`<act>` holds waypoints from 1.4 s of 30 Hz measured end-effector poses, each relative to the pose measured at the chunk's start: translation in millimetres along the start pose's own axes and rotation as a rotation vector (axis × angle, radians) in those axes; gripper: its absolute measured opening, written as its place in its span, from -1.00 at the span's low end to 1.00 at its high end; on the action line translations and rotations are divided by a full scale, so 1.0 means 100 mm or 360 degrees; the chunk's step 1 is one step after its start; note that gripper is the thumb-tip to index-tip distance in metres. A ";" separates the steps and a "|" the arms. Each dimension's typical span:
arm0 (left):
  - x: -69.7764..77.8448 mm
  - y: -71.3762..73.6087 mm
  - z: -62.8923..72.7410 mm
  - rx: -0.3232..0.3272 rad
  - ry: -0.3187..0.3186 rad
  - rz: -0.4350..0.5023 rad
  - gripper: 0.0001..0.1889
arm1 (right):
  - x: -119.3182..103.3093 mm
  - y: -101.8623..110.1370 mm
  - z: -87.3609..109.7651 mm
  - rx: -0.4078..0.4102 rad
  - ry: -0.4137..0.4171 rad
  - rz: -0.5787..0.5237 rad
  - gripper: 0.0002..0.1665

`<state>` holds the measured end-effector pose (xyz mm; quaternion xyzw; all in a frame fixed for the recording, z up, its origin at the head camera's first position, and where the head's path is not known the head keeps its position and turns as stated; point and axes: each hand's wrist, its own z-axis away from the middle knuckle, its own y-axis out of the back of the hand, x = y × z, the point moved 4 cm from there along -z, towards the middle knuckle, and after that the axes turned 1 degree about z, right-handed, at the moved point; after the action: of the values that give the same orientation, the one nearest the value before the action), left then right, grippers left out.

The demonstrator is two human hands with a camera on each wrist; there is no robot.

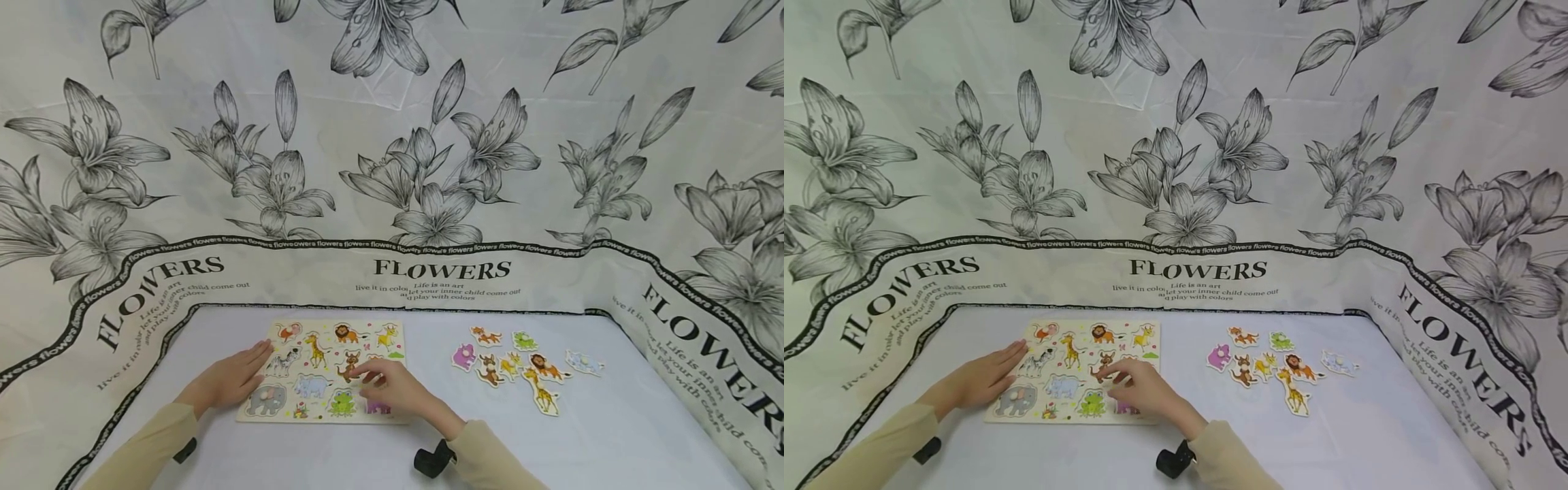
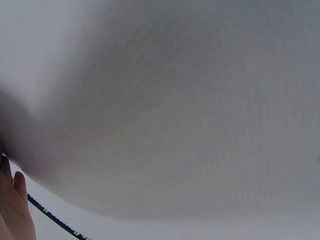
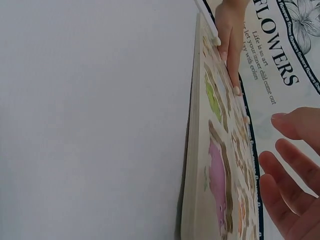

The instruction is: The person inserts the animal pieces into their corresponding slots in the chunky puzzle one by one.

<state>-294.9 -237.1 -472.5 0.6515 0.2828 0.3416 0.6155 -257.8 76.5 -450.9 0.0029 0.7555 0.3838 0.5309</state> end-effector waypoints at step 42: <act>0.00 -0.01 0.01 0.0035 -0.0024 -0.0005 -0.41 | 0.84 1.34 1.12 0.0524 -0.0310 0.0346 -0.66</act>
<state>-294.3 -237.6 -473.9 0.6604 0.2829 0.3325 0.6110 -258.5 270.6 -455.9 0.2081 0.7484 0.3082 0.5491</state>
